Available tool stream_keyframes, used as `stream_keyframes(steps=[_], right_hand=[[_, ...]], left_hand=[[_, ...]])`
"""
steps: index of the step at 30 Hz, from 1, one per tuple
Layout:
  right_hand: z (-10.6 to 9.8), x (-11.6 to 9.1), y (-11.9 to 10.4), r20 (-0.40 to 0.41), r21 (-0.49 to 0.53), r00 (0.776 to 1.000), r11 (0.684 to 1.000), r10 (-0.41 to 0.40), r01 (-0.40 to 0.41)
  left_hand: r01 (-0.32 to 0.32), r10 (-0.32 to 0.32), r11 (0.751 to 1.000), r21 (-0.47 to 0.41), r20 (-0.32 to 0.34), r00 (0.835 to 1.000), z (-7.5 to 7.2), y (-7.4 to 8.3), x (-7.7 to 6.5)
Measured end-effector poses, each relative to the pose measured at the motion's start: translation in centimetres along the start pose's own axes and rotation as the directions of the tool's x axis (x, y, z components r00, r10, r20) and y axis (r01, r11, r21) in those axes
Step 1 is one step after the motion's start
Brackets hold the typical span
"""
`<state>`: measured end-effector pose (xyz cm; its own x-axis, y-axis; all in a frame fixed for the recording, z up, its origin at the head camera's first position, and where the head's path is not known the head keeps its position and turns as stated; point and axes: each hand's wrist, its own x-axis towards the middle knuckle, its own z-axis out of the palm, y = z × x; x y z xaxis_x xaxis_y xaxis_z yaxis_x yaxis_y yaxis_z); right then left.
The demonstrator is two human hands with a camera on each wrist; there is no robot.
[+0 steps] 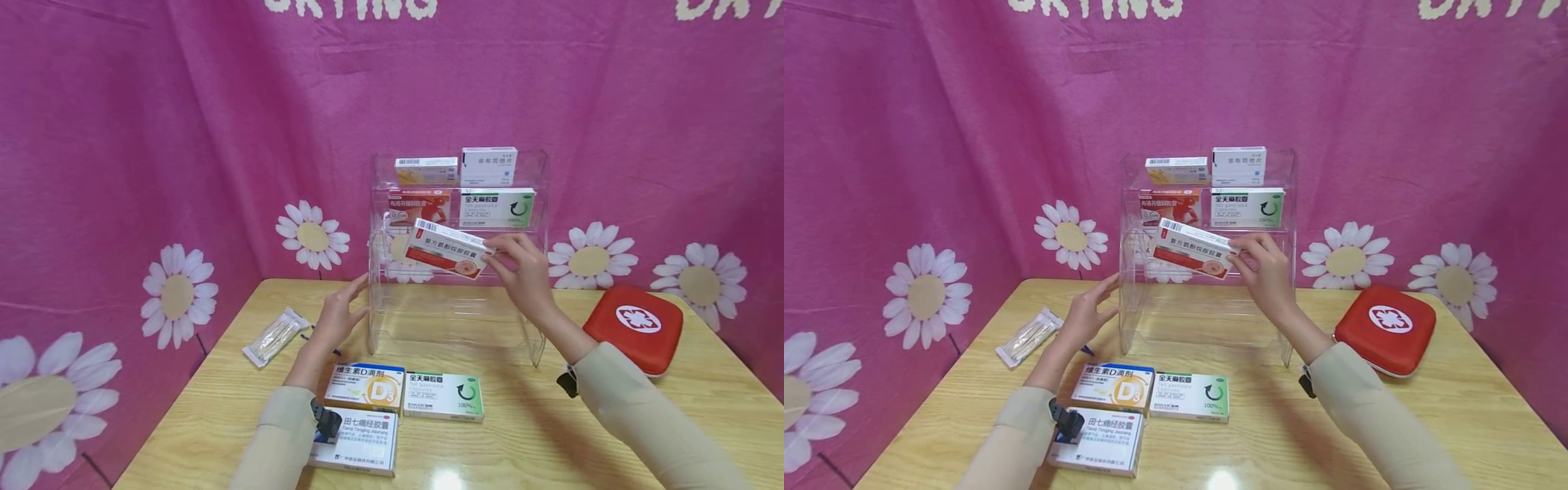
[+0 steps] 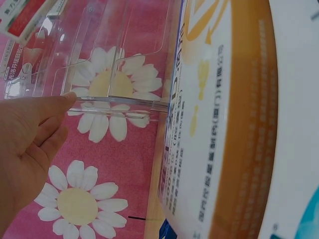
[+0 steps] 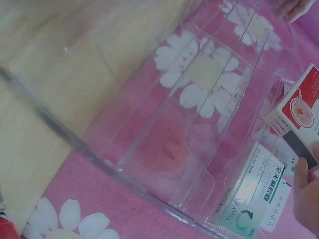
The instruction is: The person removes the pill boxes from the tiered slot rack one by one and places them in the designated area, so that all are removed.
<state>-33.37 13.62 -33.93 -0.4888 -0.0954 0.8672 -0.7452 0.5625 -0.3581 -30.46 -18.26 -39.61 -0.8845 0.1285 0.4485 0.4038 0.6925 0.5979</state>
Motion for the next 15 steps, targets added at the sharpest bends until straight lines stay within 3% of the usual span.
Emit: stream_keyframes(steps=[15], right_hand=[[-3.5,-6.1,-2.4,0.161,0.081,0.986,0.996,-0.047,0.034]], left_hand=[[0.006,-0.006,1.000,0.016,0.001,1.000,0.0,0.1,0.0]])
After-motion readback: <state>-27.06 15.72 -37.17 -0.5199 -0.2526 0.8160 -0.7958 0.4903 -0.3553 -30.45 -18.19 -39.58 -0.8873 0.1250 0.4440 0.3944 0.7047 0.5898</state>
